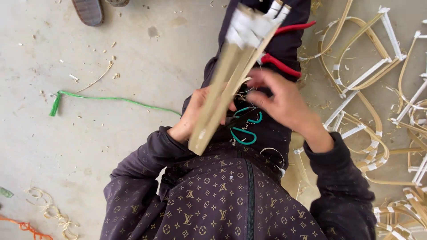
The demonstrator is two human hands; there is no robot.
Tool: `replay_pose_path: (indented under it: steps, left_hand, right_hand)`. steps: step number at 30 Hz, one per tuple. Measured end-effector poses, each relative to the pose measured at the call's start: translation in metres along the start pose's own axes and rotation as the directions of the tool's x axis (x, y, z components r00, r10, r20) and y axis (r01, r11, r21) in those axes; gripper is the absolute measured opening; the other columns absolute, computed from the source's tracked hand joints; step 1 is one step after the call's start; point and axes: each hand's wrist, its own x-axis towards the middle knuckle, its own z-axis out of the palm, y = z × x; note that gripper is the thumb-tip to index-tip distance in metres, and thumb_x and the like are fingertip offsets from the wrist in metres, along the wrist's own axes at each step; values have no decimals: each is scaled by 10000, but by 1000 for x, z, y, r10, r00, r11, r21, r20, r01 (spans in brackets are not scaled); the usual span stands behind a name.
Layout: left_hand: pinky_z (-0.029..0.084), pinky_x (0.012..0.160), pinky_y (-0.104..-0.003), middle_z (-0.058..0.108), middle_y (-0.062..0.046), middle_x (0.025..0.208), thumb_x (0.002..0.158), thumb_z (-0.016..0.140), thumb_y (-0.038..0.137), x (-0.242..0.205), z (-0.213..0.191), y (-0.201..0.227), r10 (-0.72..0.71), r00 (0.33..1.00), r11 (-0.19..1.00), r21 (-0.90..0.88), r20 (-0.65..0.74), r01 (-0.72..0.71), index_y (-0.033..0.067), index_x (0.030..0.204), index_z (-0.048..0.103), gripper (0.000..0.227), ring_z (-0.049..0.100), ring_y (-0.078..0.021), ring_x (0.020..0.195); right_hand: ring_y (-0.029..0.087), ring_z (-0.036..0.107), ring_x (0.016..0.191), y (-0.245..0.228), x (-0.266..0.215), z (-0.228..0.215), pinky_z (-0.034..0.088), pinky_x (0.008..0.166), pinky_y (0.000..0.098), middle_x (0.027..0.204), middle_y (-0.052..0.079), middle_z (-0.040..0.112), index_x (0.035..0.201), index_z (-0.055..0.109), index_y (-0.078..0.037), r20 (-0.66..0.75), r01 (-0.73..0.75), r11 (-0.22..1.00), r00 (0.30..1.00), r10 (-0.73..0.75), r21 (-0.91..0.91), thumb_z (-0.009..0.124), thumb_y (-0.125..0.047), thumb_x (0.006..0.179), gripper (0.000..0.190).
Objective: Assembling and trimming U-shaped bamboo frames using clippers and tape.
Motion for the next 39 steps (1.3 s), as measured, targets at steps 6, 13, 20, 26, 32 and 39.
replay_pose_path:
  steps: [6, 13, 20, 26, 32, 39]
  left_hand:
    - [483, 476, -226, 718, -91, 888, 1079, 523, 133, -12, -4, 21, -60, 979, 995, 65, -194, 74, -59, 1431, 547, 401, 594, -100, 529]
    - [458, 430, -242, 678, -83, 830, 1069, 524, 126, -25, -6, 26, -173, 974, 983, -94, -149, 161, -63, 1394, 487, 377, 576, -106, 509]
    - [468, 527, -240, 661, -47, 849, 1027, 523, 146, -26, 1, 11, -160, 979, 986, 18, -129, 164, -28, 1386, 535, 398, 580, -107, 568]
    - [424, 505, -233, 599, -76, 752, 1082, 525, 153, -35, 11, 9, -204, 969, 949, 216, -138, 230, -84, 1251, 610, 303, 509, -82, 532]
    - [383, 430, -202, 608, -19, 798, 1082, 483, 225, -37, 15, 6, -278, 957, 956, 68, -83, 284, -23, 1359, 575, 382, 468, -51, 480]
    - [345, 413, -210, 587, -25, 792, 1089, 505, 194, -34, 15, -1, -324, 946, 946, -16, -19, 323, -53, 1294, 563, 326, 433, -48, 472]
  right_hand:
    - [327, 668, 918, 59, -32, 40, 535, 825, 433, 1038, 118, 668, 1162, 719, -81, 210, 193, 922, 970, -126, -337, 790, -169, 828, 353]
    - [232, 696, 895, 52, -56, 4, 554, 751, 352, 1028, 82, 679, 1086, 713, -68, 156, 17, 975, 988, 18, -222, 745, -109, 897, 196]
    - [149, 711, 878, 48, -90, 3, 571, 792, 274, 984, 88, 716, 1216, 601, -12, 178, -237, 866, 968, 175, 441, 607, -63, 1019, 204]
    - [134, 748, 808, 22, -75, 27, 624, 740, 265, 965, 112, 745, 1447, 367, -60, 150, -253, 737, 967, 205, 626, 515, -126, 1074, 407]
    - [129, 581, 497, 27, -54, 46, 463, 448, 254, 800, 115, 672, 1397, 512, 7, 215, -410, 565, 899, 380, 716, 515, -173, 1061, 381]
    - [137, 715, 661, 28, -70, 53, 591, 576, 236, 842, 118, 712, 1311, 456, -11, 61, -205, 799, 976, 207, 566, 521, -160, 1096, 269]
